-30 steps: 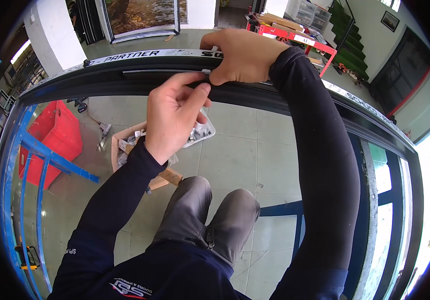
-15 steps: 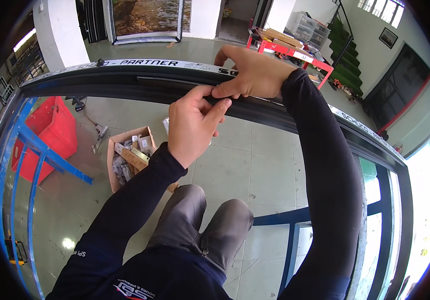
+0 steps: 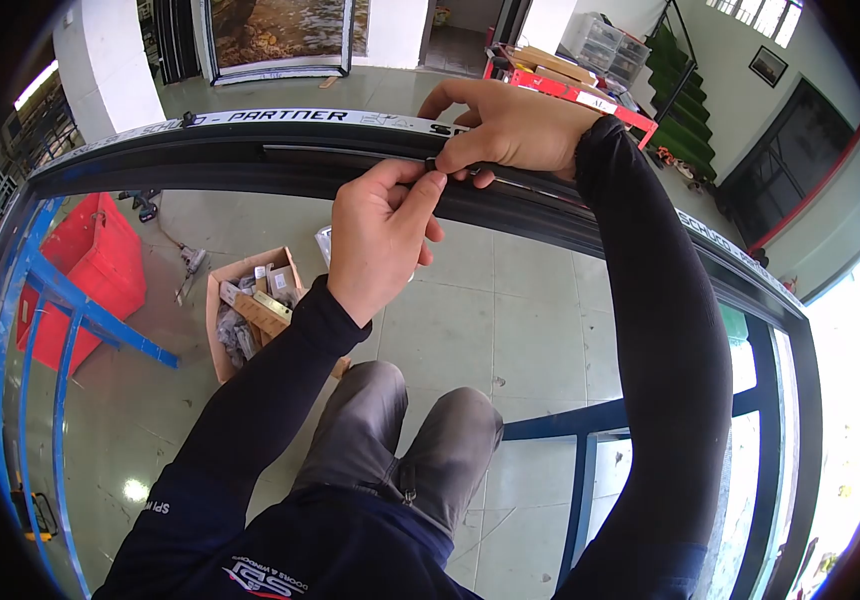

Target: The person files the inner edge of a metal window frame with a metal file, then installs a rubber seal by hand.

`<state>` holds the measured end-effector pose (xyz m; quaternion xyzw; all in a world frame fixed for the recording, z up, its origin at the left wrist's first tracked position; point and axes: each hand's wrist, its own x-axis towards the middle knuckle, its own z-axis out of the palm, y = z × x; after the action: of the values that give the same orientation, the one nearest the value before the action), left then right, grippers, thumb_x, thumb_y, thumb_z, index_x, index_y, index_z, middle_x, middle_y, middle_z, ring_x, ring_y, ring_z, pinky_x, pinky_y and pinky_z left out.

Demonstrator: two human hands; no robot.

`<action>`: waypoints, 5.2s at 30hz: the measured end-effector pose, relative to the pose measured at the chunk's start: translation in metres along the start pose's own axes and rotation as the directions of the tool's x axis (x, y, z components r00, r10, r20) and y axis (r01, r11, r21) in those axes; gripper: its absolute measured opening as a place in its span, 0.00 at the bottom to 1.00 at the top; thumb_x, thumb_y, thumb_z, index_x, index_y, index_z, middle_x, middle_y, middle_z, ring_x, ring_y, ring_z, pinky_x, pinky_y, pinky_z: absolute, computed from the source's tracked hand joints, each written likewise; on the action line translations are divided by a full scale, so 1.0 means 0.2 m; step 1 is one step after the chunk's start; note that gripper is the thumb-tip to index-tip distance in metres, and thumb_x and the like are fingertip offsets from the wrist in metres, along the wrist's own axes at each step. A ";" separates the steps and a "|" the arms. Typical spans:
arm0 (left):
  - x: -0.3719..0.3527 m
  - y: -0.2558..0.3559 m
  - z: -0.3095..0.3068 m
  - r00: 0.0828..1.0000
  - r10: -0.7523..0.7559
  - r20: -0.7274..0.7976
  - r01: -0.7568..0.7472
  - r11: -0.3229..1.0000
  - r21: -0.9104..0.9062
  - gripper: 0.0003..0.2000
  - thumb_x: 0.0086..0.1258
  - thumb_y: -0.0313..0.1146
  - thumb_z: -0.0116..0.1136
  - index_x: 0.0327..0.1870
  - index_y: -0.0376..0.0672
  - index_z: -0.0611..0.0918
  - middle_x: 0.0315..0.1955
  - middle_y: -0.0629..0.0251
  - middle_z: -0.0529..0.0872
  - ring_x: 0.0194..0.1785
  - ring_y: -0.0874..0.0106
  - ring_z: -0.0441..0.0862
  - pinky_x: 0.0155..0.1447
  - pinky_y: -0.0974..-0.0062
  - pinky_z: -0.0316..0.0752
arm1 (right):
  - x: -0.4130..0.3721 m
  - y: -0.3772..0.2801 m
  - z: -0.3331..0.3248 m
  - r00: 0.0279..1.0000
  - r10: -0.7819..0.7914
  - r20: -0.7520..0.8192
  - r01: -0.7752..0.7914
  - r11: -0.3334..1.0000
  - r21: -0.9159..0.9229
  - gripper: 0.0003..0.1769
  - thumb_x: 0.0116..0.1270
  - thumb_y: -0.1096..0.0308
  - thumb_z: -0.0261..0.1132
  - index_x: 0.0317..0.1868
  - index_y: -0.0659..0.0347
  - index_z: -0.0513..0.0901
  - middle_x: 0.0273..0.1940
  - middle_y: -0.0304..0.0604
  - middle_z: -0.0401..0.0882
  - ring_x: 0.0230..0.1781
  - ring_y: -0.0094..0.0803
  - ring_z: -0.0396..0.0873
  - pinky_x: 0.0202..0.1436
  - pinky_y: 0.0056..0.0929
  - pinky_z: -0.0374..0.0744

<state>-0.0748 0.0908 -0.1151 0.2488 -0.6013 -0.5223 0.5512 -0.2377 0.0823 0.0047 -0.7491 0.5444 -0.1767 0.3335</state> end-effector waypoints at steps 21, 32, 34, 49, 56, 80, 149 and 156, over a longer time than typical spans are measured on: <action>0.02 0.06 -0.03 0.967 -0.246 0.071 0.252 0.963 -0.094 0.13 0.75 0.39 0.60 0.42 0.36 0.83 0.19 0.67 0.81 0.16 0.79 0.76 0.19 0.82 0.66 | -0.03 0.07 0.01 0.976 -0.179 -0.126 0.146 0.962 -0.232 0.26 0.63 0.64 0.68 0.59 0.67 0.77 0.39 0.49 0.86 0.34 0.25 0.83 0.44 0.21 0.82; 0.02 0.01 0.01 0.978 -0.210 0.007 0.207 0.959 -0.191 0.11 0.74 0.34 0.57 0.38 0.32 0.82 0.19 0.62 0.83 0.17 0.74 0.81 0.19 0.79 0.72 | -0.07 0.09 0.09 0.856 -0.441 -0.272 0.236 0.799 -0.553 0.24 0.59 0.67 0.68 0.56 0.66 0.81 0.44 0.51 0.87 0.41 0.35 0.87 0.52 0.29 0.83; 0.02 0.02 0.01 0.974 -0.225 0.002 0.221 0.954 -0.202 0.11 0.73 0.33 0.56 0.39 0.32 0.82 0.20 0.62 0.83 0.17 0.74 0.81 0.20 0.78 0.73 | -0.08 0.12 0.14 0.736 -0.607 -0.301 0.307 0.695 -0.650 0.22 0.60 0.64 0.67 0.55 0.61 0.84 0.41 0.54 0.88 0.43 0.49 0.87 0.50 0.39 0.82; 0.02 0.04 -0.01 0.960 -0.275 0.057 0.280 0.921 -0.272 0.13 0.73 0.38 0.56 0.45 0.37 0.83 0.27 0.63 0.84 0.25 0.72 0.83 0.31 0.73 0.81 | -0.13 0.12 0.23 0.739 -0.568 -0.361 0.151 0.663 -0.733 0.25 0.62 0.66 0.68 0.60 0.61 0.81 0.48 0.53 0.86 0.46 0.47 0.86 0.50 0.38 0.83; 0.00 0.07 0.00 0.942 -0.332 0.049 0.329 0.885 -0.329 0.12 0.73 0.37 0.56 0.45 0.37 0.82 0.29 0.63 0.84 0.28 0.72 0.83 0.34 0.71 0.83 | -0.11 0.15 0.30 0.667 -0.638 -0.385 0.064 0.564 -0.823 0.21 0.68 0.65 0.66 0.62 0.52 0.81 0.46 0.46 0.87 0.43 0.43 0.88 0.49 0.36 0.84; 0.00 0.05 0.01 0.964 -0.264 -0.007 0.256 0.943 -0.214 0.12 0.74 0.37 0.57 0.47 0.37 0.82 0.27 0.65 0.83 0.27 0.74 0.83 0.30 0.76 0.78 | -0.15 0.08 0.31 0.677 -0.626 -0.386 0.021 0.541 -0.841 0.22 0.61 0.67 0.67 0.56 0.64 0.82 0.42 0.50 0.85 0.41 0.48 0.84 0.43 0.40 0.83; 0.08 0.02 -0.28 0.742 -0.163 0.650 0.564 0.676 -0.475 0.30 0.86 0.45 0.17 0.78 0.31 0.36 0.24 0.62 0.80 0.22 0.60 0.81 0.33 0.60 0.78 | -0.14 0.41 0.52 0.451 -0.752 -0.481 -0.113 0.487 -0.866 0.25 0.57 0.67 0.71 0.56 0.63 0.78 0.48 0.46 0.82 0.50 0.41 0.78 0.57 0.38 0.69; 0.06 0.00 -0.21 0.899 -0.258 0.353 0.354 0.904 -0.241 0.26 0.87 0.43 0.27 0.72 0.28 0.60 0.16 0.76 0.73 0.12 0.78 0.70 0.17 0.78 0.66 | -0.15 0.39 0.51 0.491 -0.728 -0.479 -0.114 0.491 -0.864 0.27 0.58 0.66 0.71 0.58 0.64 0.76 0.49 0.47 0.81 0.52 0.41 0.77 0.59 0.38 0.69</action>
<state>-0.0387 0.0662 -0.1168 0.1688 -0.5478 -0.7207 0.3899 -0.2384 0.1264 -0.1193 -0.7341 0.4751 -0.2932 -0.3865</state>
